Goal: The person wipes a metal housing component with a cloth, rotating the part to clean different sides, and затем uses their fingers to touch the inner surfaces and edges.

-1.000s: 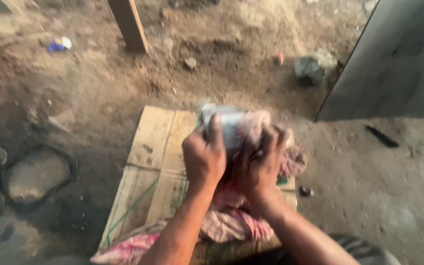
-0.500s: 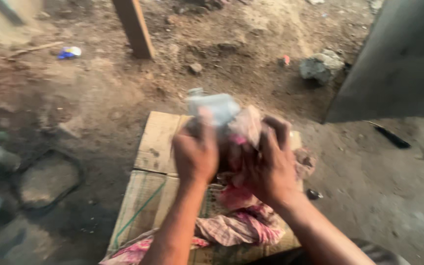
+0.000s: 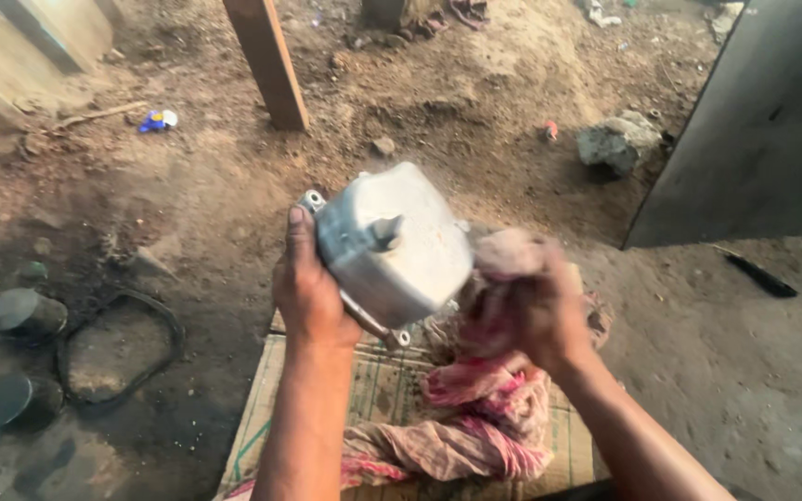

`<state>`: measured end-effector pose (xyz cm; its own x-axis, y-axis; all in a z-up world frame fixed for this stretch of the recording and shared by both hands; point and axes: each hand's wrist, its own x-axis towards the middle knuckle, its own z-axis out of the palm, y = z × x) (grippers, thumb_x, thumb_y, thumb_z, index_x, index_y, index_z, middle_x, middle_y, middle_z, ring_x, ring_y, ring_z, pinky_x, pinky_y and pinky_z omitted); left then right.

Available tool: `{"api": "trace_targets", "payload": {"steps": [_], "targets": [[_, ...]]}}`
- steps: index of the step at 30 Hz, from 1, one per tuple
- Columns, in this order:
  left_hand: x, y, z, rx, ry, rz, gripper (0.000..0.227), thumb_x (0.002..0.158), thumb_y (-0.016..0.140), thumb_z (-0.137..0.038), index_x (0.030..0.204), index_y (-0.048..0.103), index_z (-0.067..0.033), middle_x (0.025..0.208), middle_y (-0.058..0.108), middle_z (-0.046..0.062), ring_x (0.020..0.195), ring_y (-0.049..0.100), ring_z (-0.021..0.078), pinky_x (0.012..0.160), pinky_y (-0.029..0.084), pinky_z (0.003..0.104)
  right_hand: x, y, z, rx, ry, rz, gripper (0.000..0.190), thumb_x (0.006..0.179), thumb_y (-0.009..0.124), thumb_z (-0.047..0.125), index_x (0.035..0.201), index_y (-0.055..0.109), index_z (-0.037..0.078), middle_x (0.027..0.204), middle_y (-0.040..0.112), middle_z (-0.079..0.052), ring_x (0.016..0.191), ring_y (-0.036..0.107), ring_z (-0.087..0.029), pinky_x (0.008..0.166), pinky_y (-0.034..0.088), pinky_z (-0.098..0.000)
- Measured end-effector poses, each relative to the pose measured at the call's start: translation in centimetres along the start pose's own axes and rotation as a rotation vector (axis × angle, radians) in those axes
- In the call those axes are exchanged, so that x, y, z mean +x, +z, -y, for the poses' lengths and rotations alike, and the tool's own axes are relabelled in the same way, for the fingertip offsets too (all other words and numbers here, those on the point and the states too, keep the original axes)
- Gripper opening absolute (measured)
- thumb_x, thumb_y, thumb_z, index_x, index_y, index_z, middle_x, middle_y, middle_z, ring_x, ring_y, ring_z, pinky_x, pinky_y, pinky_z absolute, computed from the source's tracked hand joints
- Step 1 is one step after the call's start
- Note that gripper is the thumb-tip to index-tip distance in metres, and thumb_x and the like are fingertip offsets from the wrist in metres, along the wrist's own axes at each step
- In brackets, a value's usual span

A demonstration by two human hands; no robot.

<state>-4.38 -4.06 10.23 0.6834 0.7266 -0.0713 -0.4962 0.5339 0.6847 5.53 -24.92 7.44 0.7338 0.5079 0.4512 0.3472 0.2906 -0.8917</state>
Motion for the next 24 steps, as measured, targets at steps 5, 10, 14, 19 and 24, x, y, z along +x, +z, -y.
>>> {"api": "trace_targets", "payload": {"steps": [5,10,14,19,24], "targets": [[-0.4,0.4,2.1,0.088,-0.081,0.039,0.053,0.098,0.057,-0.049,0.110,0.068,0.0018,0.100,0.072,0.015,0.087,0.073,0.0255,0.075,0.063,0.041,-1.7,-0.4,3.1,-0.316,-0.143,-0.019,0.025,0.096,0.055,0.010,0.121,0.055,0.011,0.116,0.067,-0.014,0.104,0.066,-0.026,0.089,0.052,-0.0397],[-0.7,-0.1,3.0,0.163,-0.119,0.283,0.048,0.101,0.061,-0.044,0.110,0.071,0.0026,0.098,0.073,0.011,0.084,0.071,0.0199,0.076,0.059,0.035,-0.4,-0.9,-0.4,-0.470,-0.145,0.100,0.042,0.092,0.058,-0.002,0.134,0.055,0.000,0.133,0.059,-0.023,0.126,0.059,-0.041,0.110,0.044,-0.0478],[-0.2,-0.6,3.8,0.241,-0.022,0.288,0.049,0.103,0.062,-0.044,0.105,0.075,0.0029,0.096,0.075,0.010,0.083,0.069,0.0173,0.076,0.057,0.032,-2.3,-0.4,-1.8,-0.760,-0.160,-0.089,0.049,0.092,0.065,0.004,0.139,0.052,0.000,0.134,0.059,-0.023,0.112,0.062,-0.040,0.098,0.050,-0.0432],[1.6,-2.6,2.2,0.417,-0.018,0.155,0.051,0.099,0.061,-0.049,0.096,0.075,-0.0008,0.086,0.073,0.009,0.072,0.068,0.0170,0.067,0.057,0.034,-7.0,3.3,2.4,-0.807,-0.098,0.532,0.047,0.084,0.071,0.020,0.126,0.059,0.003,0.131,0.062,-0.020,0.109,0.065,-0.038,0.097,0.044,-0.0555],[3.0,-4.5,1.2,0.510,-0.233,0.241,0.049,0.092,0.061,-0.052,0.082,0.073,-0.0050,0.074,0.071,0.006,0.061,0.069,0.0170,0.058,0.058,0.036,-2.0,0.8,5.1,-0.775,0.800,0.992,0.045,0.100,0.053,0.031,0.142,0.057,0.020,0.133,0.070,-0.006,0.113,0.071,-0.022,0.097,0.055,-0.0412]]}}
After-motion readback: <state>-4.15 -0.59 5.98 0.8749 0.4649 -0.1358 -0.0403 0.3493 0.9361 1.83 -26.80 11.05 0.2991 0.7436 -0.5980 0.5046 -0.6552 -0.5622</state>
